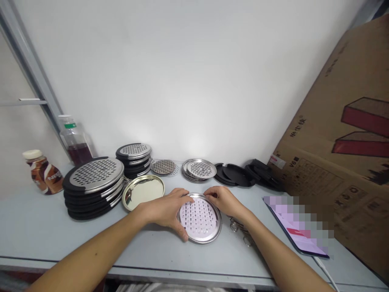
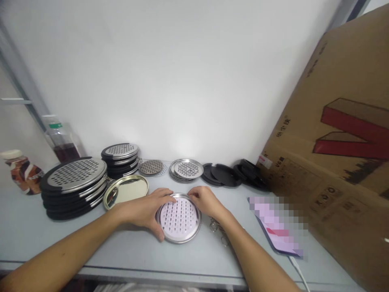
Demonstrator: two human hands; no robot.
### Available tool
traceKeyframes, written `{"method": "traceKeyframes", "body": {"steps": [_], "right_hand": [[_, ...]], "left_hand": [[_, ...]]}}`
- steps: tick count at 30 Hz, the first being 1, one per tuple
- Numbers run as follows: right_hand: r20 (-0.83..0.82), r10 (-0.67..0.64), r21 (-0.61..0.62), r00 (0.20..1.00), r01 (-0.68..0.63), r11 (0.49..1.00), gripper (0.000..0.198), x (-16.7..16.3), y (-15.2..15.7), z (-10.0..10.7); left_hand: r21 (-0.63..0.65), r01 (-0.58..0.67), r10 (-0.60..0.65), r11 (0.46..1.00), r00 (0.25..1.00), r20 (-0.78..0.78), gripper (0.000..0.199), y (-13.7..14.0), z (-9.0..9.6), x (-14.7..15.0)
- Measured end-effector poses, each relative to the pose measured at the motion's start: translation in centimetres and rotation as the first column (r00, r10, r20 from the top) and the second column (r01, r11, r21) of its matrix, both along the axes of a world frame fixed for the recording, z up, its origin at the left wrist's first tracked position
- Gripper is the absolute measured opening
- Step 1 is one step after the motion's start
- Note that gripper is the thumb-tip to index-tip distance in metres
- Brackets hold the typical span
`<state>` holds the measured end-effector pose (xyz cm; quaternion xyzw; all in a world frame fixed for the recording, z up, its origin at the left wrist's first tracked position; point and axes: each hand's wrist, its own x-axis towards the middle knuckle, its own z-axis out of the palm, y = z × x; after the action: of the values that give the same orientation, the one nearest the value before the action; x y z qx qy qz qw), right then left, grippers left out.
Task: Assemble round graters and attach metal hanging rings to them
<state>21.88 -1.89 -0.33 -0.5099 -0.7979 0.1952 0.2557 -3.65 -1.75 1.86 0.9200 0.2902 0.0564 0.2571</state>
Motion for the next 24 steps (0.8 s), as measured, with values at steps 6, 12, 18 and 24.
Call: {"method": "traceKeyframes", "body": {"steps": [6,12,18,24], "right_hand": [[-0.001,0.004,0.020,1.000,-0.004,1.000,0.025,-0.17,-0.08,-0.04],[0.009,-0.007,0.042,1.000,0.007,0.999,0.025,-0.40,-0.20,0.02],[0.022,-0.011,0.059,1.000,0.010,0.998,0.025,-0.47,-0.30,0.09],[0.021,-0.003,0.054,1.000,0.002,0.999,0.024,-0.41,-0.22,-0.21]], "left_hand": [[0.017,0.006,-0.006,1.000,1.000,0.021,0.102,0.00,-0.01,0.07],[0.009,0.023,-0.023,1.000,0.999,0.024,0.102,-0.02,0.19,0.08],[0.012,0.023,-0.024,1.000,0.999,0.046,0.101,0.06,0.03,0.01],[0.011,0.023,-0.023,1.000,0.998,0.052,0.101,-0.03,0.10,0.00]]}}
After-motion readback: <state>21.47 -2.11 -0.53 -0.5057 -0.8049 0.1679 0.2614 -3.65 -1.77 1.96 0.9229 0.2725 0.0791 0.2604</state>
